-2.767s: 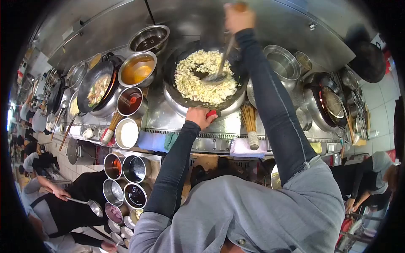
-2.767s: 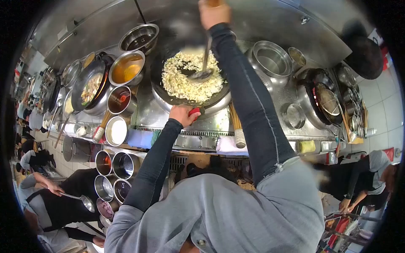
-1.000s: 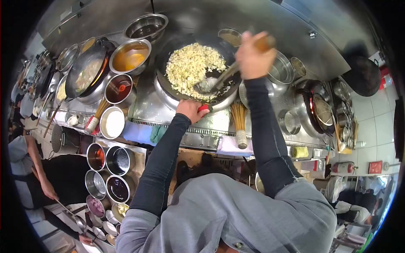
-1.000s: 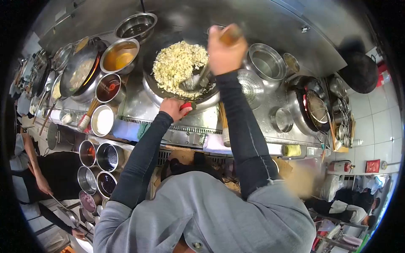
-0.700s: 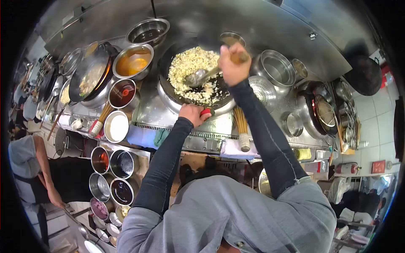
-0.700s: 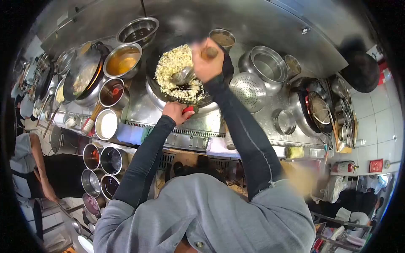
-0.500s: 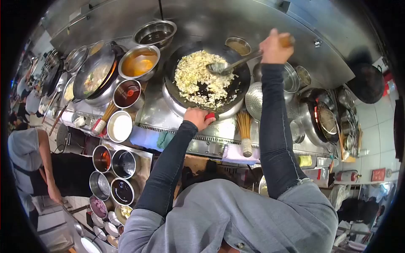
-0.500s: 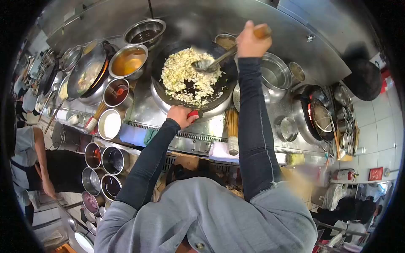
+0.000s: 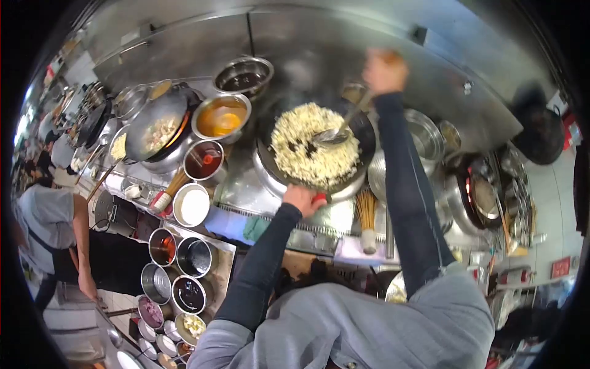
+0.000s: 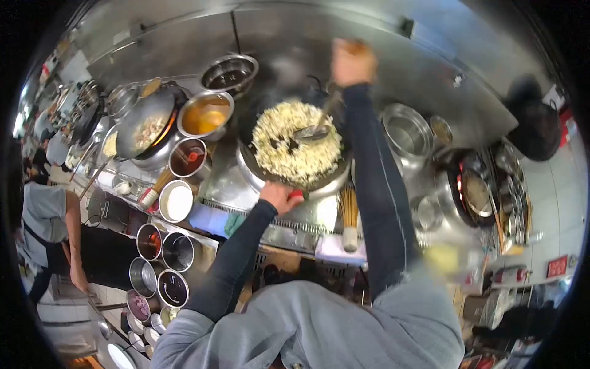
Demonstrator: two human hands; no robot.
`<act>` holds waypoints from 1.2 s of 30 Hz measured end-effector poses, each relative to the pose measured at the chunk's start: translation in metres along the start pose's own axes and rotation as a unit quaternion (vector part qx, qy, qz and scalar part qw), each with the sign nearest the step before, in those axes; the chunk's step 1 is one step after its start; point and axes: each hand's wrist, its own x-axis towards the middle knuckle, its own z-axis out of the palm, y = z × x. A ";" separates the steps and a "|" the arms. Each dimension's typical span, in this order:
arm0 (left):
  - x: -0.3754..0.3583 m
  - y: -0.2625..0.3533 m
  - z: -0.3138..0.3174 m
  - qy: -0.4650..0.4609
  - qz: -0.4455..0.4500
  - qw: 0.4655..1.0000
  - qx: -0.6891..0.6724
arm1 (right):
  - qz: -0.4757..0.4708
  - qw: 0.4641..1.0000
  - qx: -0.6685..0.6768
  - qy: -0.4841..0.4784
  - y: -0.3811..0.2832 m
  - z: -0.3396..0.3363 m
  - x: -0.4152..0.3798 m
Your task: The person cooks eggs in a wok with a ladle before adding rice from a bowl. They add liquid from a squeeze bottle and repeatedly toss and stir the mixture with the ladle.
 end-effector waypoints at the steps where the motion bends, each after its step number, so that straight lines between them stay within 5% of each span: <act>1: 0.004 0.000 -0.005 -0.006 -0.005 1.000 -0.005 | -0.013 0.999 0.016 0.024 -0.006 -0.016 -0.006; 4: -0.002 0.000 -0.004 -0.031 -0.011 0.999 -0.014 | -0.060 0.995 0.064 -0.044 0.030 0.004 -0.039; 5: 0.003 0.001 -0.003 -0.034 -0.005 0.999 -0.013 | 0.011 0.998 0.044 -0.038 0.029 0.012 -0.028; 7: -0.007 0.008 0.002 -0.046 -0.006 0.999 -0.011 | 0.001 0.999 -0.005 -0.041 0.014 0.013 -0.011; 8: 0.003 0.002 -0.003 -0.033 -0.008 0.999 -0.002 | 0.051 0.988 0.133 -0.060 0.000 0.017 -0.009; 10: 0.008 0.001 -0.008 -0.029 -0.012 1.000 -0.005 | -0.048 0.982 0.182 0.014 -0.002 0.025 -0.040; 12: 0.002 0.004 -0.010 -0.035 -0.011 0.999 -0.010 | 0.001 0.987 0.146 -0.062 0.047 0.034 -0.050; 15: -0.001 0.005 -0.003 -0.022 -0.005 1.000 -0.004 | 0.067 0.997 -0.030 -0.020 0.000 0.026 -0.011; 18: 0.002 0.003 -0.003 0.014 0.006 1.000 -0.015 | -0.019 0.993 0.092 0.066 0.013 0.002 -0.004; 20: 0.002 0.007 -0.009 -0.015 -0.001 1.000 -0.009 | -0.112 0.993 0.000 0.030 0.076 0.015 -0.015; 21: 0.003 0.005 -0.006 -0.014 -0.003 1.000 -0.014 | 0.008 0.997 0.065 -0.040 0.037 0.023 -0.024; 25: 0.002 0.004 -0.003 -0.012 -0.012 1.000 0.003 | 0.084 0.988 0.084 -0.103 -0.056 0.014 -0.047; 28: 0.004 0.004 -0.004 -0.045 -0.018 0.999 -0.009 | -0.057 0.997 -0.022 -0.038 0.006 0.034 -0.083; 34: 0.002 0.001 0.004 0.019 0.012 1.000 0.010 | -0.075 0.995 0.052 -0.026 -0.019 0.036 -0.114; 36: 0.002 0.001 -0.002 -0.025 -0.008 1.000 -0.006 | -0.088 0.995 0.016 -0.048 0.017 0.029 -0.109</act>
